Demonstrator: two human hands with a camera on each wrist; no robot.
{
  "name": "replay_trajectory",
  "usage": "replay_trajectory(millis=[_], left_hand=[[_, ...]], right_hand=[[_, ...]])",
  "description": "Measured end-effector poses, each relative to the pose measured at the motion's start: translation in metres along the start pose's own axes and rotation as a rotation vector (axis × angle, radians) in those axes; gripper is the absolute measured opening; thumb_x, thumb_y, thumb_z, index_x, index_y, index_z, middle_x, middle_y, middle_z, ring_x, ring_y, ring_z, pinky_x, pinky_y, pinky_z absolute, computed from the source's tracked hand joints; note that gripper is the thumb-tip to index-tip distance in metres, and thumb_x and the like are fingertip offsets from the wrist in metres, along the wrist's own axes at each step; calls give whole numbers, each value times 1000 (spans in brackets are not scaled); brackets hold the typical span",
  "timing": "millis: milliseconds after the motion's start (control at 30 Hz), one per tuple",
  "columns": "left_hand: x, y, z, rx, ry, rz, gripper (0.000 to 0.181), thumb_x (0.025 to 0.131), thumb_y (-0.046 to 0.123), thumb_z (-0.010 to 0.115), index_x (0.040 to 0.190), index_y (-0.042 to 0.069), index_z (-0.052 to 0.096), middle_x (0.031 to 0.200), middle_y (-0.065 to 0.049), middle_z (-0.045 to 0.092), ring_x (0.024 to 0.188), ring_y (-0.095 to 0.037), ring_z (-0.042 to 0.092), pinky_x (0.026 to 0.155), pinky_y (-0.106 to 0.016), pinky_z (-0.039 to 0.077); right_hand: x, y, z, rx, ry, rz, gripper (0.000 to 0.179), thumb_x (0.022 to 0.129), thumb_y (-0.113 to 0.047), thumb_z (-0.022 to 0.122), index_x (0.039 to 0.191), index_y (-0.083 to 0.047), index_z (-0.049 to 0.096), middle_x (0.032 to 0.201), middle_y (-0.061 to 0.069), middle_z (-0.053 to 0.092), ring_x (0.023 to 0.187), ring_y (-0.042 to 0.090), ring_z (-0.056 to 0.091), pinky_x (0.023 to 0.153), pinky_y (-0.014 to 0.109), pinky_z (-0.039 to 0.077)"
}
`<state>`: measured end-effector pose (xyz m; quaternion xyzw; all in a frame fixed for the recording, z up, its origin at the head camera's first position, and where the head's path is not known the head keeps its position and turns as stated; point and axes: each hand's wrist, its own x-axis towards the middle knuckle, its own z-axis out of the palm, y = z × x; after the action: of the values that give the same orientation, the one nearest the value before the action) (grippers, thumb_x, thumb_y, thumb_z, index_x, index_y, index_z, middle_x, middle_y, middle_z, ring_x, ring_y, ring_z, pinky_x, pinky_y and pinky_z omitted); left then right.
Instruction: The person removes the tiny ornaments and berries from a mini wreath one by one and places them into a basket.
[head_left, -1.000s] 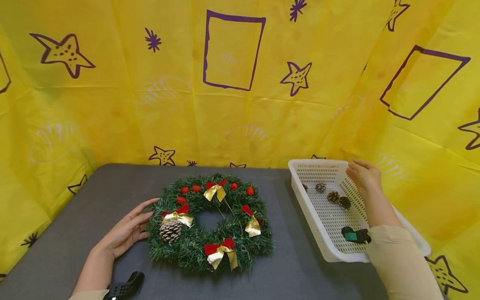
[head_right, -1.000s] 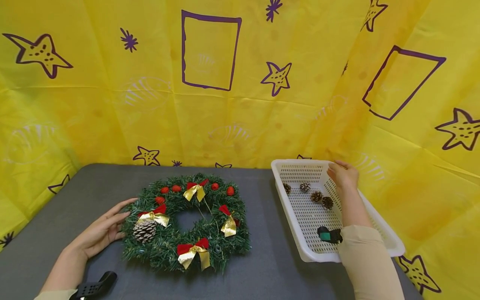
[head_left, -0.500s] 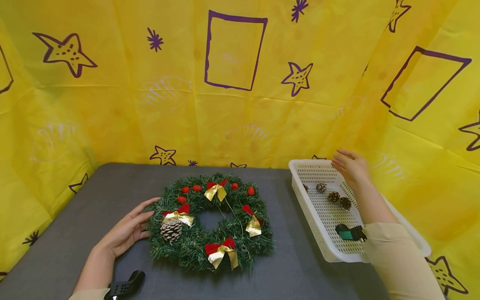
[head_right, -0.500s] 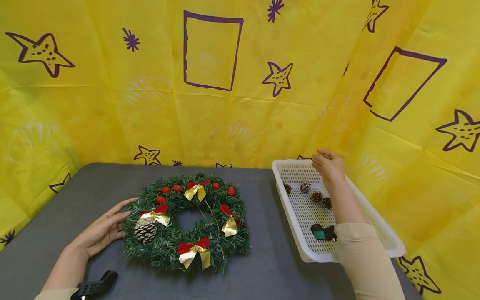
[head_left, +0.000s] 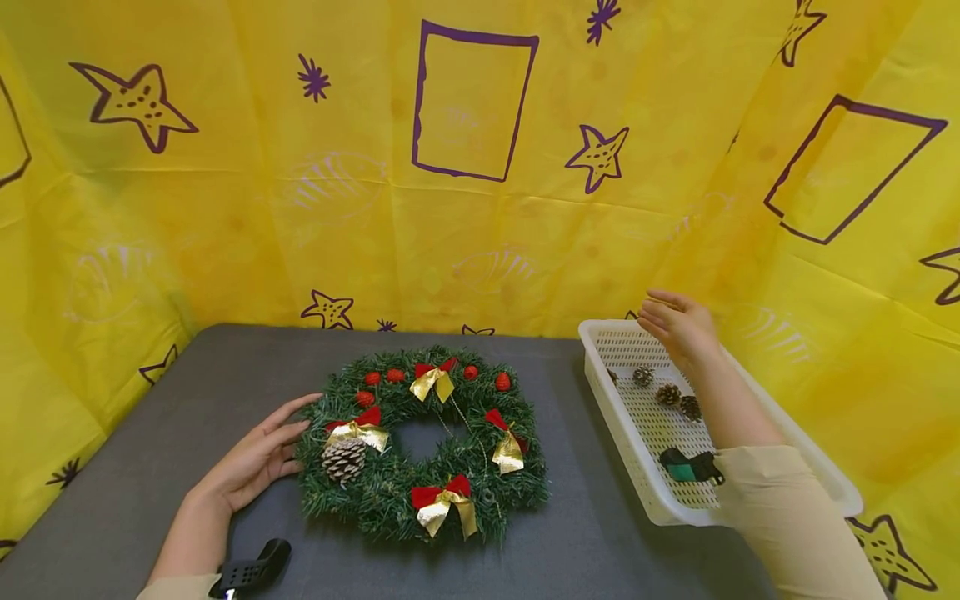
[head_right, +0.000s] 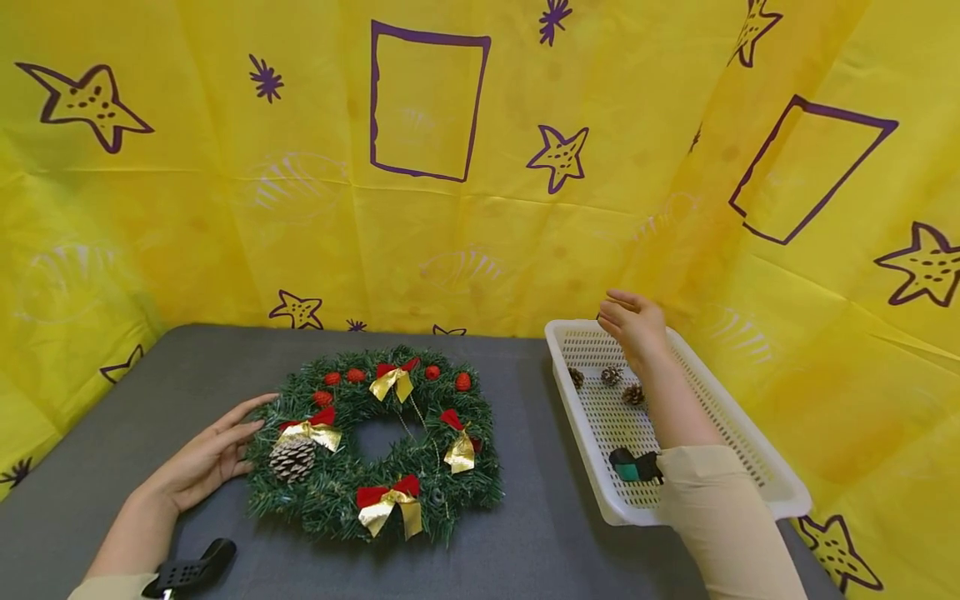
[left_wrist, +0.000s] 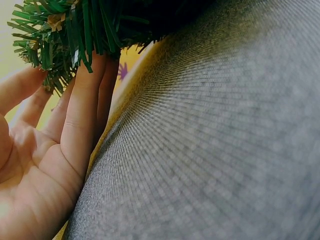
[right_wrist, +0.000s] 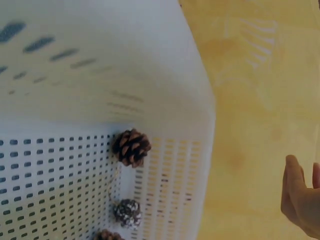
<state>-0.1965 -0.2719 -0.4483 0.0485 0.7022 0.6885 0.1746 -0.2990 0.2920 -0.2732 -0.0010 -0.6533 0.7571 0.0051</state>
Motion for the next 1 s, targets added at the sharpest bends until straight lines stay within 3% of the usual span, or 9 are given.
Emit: replay_trajectory(millis=[133, 300, 633, 700, 767, 867, 933, 1000], left_hand=[[0, 0, 0, 7, -8, 9, 58, 109, 35, 37, 160, 32, 11, 165, -16, -21, 110, 8, 57, 90, -33, 47], [0, 0, 0, 19, -10, 10, 58, 108, 36, 37, 160, 33, 11, 165, -16, -21, 111, 12, 55, 92, -34, 47], [-1, 0, -1, 25, -3, 6, 58, 108, 37, 38, 160, 33, 12, 165, -16, -20, 111, 10, 55, 92, -35, 46], [-1, -1, -1, 36, -1, 5, 58, 108, 38, 37, 160, 34, 11, 165, -17, -20, 125, -2, 53, 95, -36, 46], [-1, -1, 0, 39, 0, 7, 58, 108, 38, 37, 160, 34, 11, 165, -17, -20, 141, -22, 43, 98, -40, 46], [-1, 0, 0, 56, 4, 9, 58, 108, 39, 37, 160, 34, 11, 165, -17, -19, 146, -29, 32, 102, -43, 45], [-1, 0, 0, 54, 3, 11, 58, 108, 39, 37, 160, 34, 11, 165, -17, -19, 141, -20, 39, 102, -43, 45], [-1, -1, 0, 57, 4, 10, 58, 108, 40, 38, 159, 34, 12, 166, -17, -18, 129, -2, 44, 100, -41, 45]], right_hand=[[-3, 1, 9, -82, -39, 10, 63, 98, -12, 60, 152, 2, 28, 116, -3, 49, 90, 3, 66, 88, 16, 54], [-7, 0, 21, -111, -74, 14, 65, 99, -11, 58, 153, 4, 25, 117, -3, 50, 94, 2, 65, 90, 16, 53], [-17, 3, 50, -199, -180, -8, 53, 101, -11, 54, 148, 4, 33, 123, 0, 49, 103, 2, 61, 97, 18, 51], [-19, 5, 56, -223, -200, -6, 54, 102, -11, 53, 149, 4, 32, 128, 1, 48, 107, 2, 59, 101, 20, 49], [-20, 7, 62, -244, -218, -8, 55, 102, -10, 53, 150, 5, 30, 134, 6, 46, 108, 2, 59, 103, 22, 48], [-22, 11, 69, -270, -235, -4, 54, 103, -10, 52, 150, 4, 31, 137, 8, 45, 109, 3, 60, 103, 22, 48], [-22, 15, 73, -282, -247, -8, 53, 102, -10, 53, 149, 5, 33, 138, 9, 46, 107, 2, 61, 99, 19, 50], [-23, 20, 77, -289, -263, -10, 52, 102, -11, 54, 148, 4, 35, 139, 11, 46, 107, 2, 62, 97, 18, 50]])
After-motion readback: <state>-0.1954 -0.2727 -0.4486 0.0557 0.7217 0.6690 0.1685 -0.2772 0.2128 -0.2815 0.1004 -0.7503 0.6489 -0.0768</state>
